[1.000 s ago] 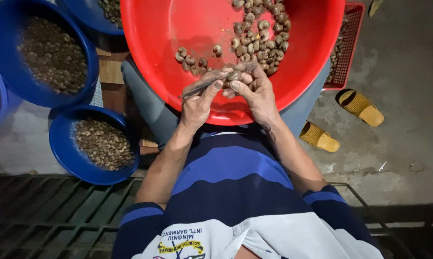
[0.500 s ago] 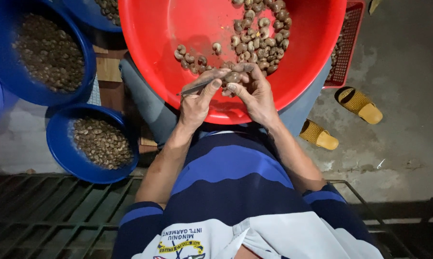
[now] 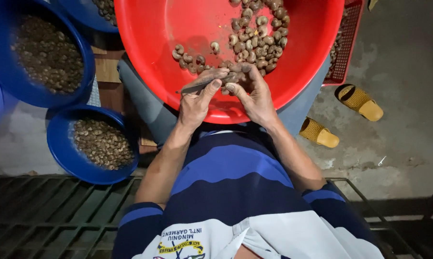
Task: Using a small knife to scrape and clean individual nuts in a large bowl.
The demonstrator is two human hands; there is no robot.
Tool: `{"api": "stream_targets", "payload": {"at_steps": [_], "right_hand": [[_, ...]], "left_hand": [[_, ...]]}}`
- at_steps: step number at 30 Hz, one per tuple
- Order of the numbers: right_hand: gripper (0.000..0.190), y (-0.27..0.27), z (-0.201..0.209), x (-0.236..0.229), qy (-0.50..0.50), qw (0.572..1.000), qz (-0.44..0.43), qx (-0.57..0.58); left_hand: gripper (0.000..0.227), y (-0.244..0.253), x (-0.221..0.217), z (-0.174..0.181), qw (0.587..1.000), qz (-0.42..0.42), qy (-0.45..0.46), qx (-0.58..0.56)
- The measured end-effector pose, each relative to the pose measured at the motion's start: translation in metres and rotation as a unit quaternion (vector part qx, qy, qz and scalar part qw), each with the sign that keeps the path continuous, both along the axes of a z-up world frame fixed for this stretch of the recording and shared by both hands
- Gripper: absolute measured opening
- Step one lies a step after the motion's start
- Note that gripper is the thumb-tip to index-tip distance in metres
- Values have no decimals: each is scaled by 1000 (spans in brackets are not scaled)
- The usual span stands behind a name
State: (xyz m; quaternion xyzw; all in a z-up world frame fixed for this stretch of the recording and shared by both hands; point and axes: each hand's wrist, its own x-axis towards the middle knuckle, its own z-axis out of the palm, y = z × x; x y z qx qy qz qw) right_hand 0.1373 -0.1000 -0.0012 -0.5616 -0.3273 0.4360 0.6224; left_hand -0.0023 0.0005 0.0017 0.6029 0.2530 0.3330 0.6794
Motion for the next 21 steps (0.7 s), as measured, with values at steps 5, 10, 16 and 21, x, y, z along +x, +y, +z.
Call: {"api": "stream_targets", "payload": {"at_steps": [5, 10, 16, 21], "right_hand": [[33, 1, 0, -1, 7, 1000, -15, -18], [33, 1, -11, -1, 20, 999, -29, -14], [30, 0, -11, 1, 8, 998, -57, -15], [29, 5, -8, 0, -12, 997, -72, -19]], "left_hand": [[26, -2, 1, 4, 998, 15, 46, -36], [25, -2, -1, 6, 997, 26, 53, -46], [24, -5, 2, 14, 996, 37, 50, -56], [22, -6, 4, 12, 996, 41, 48, -57]]}}
